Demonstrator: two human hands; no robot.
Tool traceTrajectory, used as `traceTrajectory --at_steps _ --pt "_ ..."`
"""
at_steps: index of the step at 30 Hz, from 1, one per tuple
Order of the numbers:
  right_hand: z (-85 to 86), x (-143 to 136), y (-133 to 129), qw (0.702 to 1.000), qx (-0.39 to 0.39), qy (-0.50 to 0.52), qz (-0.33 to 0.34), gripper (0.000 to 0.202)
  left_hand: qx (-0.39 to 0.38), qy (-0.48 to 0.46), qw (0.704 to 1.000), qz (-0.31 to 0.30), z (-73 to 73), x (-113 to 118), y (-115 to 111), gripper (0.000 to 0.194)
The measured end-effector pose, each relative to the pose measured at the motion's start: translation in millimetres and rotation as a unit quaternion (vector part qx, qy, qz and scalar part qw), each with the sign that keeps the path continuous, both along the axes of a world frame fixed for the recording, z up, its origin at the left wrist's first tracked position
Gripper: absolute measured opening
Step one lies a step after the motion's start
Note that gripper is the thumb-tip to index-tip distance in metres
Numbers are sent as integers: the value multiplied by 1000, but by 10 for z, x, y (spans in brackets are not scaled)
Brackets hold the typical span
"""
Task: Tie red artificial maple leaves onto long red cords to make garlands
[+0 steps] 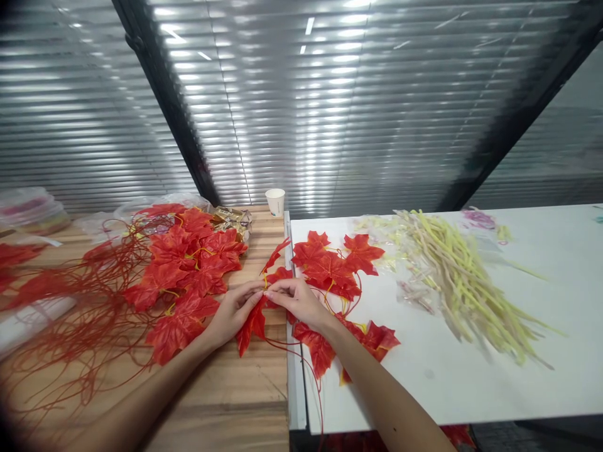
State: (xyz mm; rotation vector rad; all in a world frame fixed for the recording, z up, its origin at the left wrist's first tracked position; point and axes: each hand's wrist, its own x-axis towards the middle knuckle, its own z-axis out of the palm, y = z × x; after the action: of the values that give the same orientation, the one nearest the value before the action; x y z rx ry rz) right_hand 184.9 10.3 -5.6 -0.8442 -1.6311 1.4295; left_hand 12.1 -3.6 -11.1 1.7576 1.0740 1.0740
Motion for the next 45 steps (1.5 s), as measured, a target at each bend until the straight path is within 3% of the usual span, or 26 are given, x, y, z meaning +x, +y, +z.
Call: traceTrajectory --at_steps 22,45 --pt "-16 7 13 1000 -29 5 -8 23 -10 -12 1000 -5 19 2 18 24" --pt "25 8 -4 999 -48 15 7 24 -13 -19 1000 10 -64 -14 32 25"
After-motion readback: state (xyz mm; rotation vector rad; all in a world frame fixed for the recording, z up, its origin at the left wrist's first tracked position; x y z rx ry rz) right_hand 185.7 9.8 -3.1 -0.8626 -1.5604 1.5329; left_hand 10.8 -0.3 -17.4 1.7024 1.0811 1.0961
